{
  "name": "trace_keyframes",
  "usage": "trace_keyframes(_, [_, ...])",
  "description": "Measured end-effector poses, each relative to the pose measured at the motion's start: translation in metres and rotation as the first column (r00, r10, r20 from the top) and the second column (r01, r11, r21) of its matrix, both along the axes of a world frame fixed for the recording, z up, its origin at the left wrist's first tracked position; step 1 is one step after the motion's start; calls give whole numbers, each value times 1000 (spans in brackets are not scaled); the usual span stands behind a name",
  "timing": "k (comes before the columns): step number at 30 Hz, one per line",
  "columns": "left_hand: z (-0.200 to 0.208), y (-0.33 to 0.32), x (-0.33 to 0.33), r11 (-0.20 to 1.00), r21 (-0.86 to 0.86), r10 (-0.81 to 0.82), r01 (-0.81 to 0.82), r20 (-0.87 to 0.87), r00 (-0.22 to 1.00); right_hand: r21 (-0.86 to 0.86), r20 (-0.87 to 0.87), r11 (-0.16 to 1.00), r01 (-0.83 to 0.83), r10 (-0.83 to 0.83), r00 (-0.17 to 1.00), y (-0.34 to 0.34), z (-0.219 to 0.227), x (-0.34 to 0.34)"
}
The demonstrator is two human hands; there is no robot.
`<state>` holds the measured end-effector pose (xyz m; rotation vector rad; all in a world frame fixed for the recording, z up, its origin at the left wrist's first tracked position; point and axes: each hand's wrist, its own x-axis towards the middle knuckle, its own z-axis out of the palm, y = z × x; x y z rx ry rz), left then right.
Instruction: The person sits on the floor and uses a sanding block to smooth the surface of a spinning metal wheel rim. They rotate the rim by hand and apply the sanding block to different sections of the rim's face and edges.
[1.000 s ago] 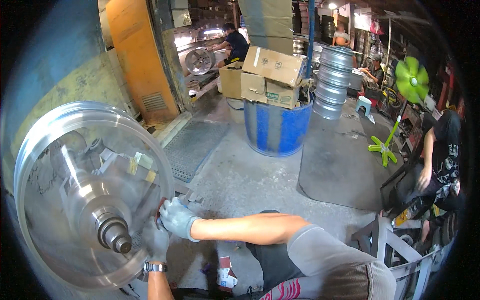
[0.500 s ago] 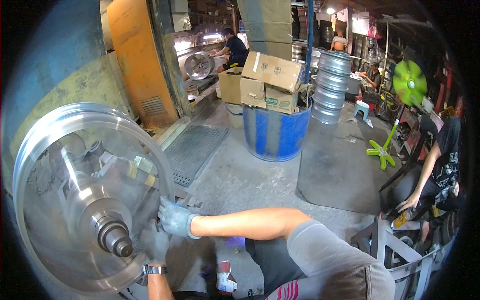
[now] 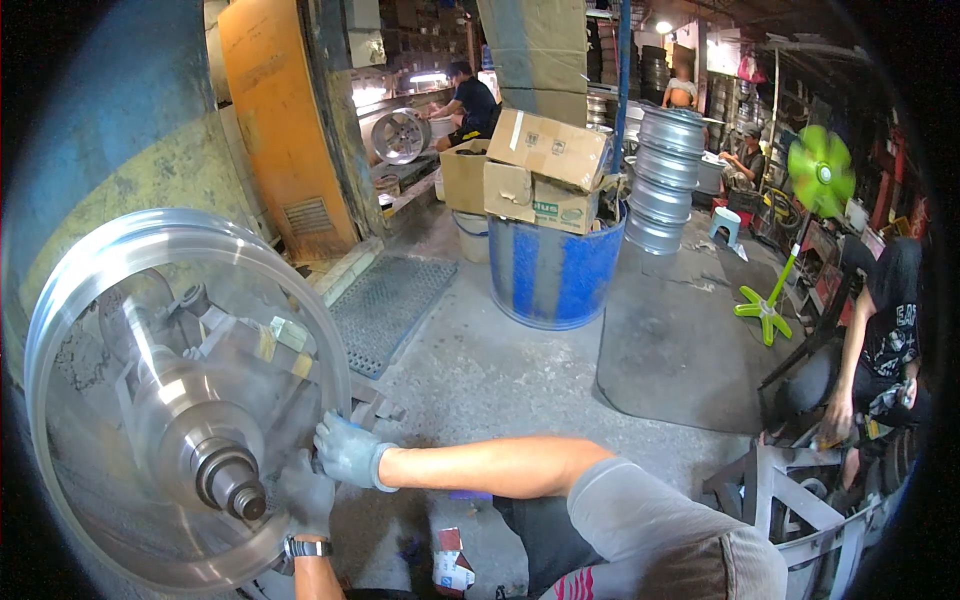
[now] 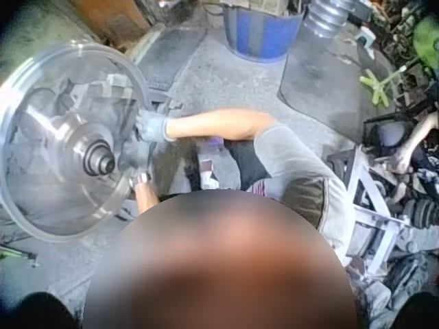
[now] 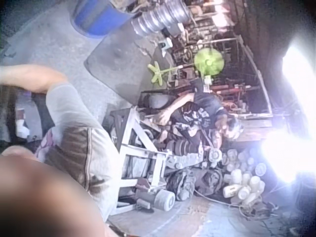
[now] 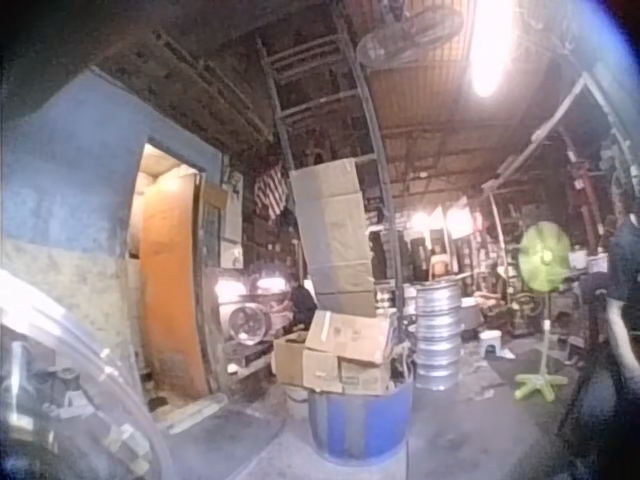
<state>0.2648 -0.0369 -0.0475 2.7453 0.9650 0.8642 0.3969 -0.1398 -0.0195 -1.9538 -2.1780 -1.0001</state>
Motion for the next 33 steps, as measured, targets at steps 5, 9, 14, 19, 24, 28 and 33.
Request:
trace_keyframes(5, [2,-3,-5,1000,1,-20,20,-4,1000,-115,-61,993,27,-34,998,0,-1,-4])
trace_keyframes(9, [5,-5,-8,992,102,-80,76,42,996,3,-38,1000,9,-9,999,-1,-5,-4])
trace_keyframes(14, [-6,2,-10,985,143,-101,92,56,993,8,-55,1000,7,-6,998,2,-11,-7])
trace_keyframes(19, [-13,10,-16,989,82,-121,120,7,993,-19,-75,999,35,-36,997,-1,-9,-13])
trace_keyframes(24, [-26,15,-18,997,80,-15,11,47,999,-117,-89,992,48,-59,994,-1,-2,-18])
trace_keyframes(28, [-34,23,-24,992,69,-112,107,68,991,-66,-104,997,25,-32,994,-5,3,-18])
trace_keyframes(33, [-22,19,-28,983,115,-142,144,-21,990,-50,-142,999,7,-14,990,1,-8,-19])
